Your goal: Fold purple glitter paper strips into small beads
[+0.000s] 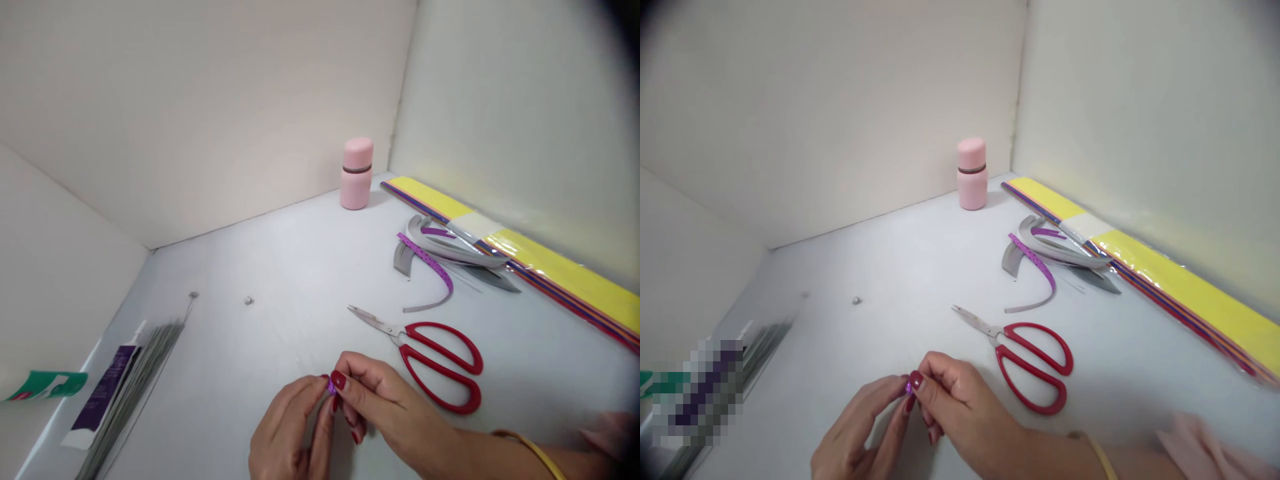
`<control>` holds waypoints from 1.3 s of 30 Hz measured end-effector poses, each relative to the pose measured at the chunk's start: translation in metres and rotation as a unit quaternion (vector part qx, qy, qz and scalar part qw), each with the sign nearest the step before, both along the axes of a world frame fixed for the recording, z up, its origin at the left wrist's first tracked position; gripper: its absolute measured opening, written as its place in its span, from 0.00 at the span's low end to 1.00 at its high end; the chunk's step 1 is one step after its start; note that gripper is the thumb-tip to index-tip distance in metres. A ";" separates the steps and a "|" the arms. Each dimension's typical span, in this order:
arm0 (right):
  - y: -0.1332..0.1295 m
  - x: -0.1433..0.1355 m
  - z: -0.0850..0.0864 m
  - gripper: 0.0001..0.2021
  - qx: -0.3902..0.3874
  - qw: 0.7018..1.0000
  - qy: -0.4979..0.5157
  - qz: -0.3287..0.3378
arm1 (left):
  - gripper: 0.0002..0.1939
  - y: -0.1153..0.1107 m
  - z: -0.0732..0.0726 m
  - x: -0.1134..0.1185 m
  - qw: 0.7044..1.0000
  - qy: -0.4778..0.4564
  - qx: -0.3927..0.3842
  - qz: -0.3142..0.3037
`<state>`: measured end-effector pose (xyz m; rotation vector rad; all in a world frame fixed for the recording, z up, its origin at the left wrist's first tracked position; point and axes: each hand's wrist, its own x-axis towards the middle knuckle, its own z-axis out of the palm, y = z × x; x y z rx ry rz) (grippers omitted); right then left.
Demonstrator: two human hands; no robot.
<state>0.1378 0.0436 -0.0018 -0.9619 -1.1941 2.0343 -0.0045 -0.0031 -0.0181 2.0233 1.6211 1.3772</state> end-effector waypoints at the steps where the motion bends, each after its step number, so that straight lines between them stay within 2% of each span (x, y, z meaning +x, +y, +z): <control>1: 0.000 0.000 -0.001 0.16 0.004 1.000 0.004 0.001 | 0.11 0.000 0.000 0.000 1.000 0.014 0.006 0.001; 7: -0.003 0.000 -0.003 0.16 0.009 1.000 0.026 0.010 | 0.08 -0.001 -0.005 0.002 0.994 0.085 0.039 0.050; 11: -0.007 -0.001 -0.003 0.16 -0.005 0.999 0.048 0.014 | 0.08 -0.002 -0.004 0.006 0.994 0.069 0.049 0.073; 20: -0.006 -0.002 -0.001 0.17 -0.041 0.997 0.061 0.014 | 0.08 -0.003 -0.001 0.004 0.998 -0.002 0.014 0.057; 26: -0.004 -0.002 0.004 0.18 -0.020 0.999 0.044 0.024 | 0.10 -0.004 0.000 0.000 0.999 -0.030 -0.018 0.040; 39: 0.003 0.000 0.011 0.16 0.017 1.000 -0.001 0.024 | 0.08 -0.004 -0.003 -0.001 0.998 0.004 0.010 0.067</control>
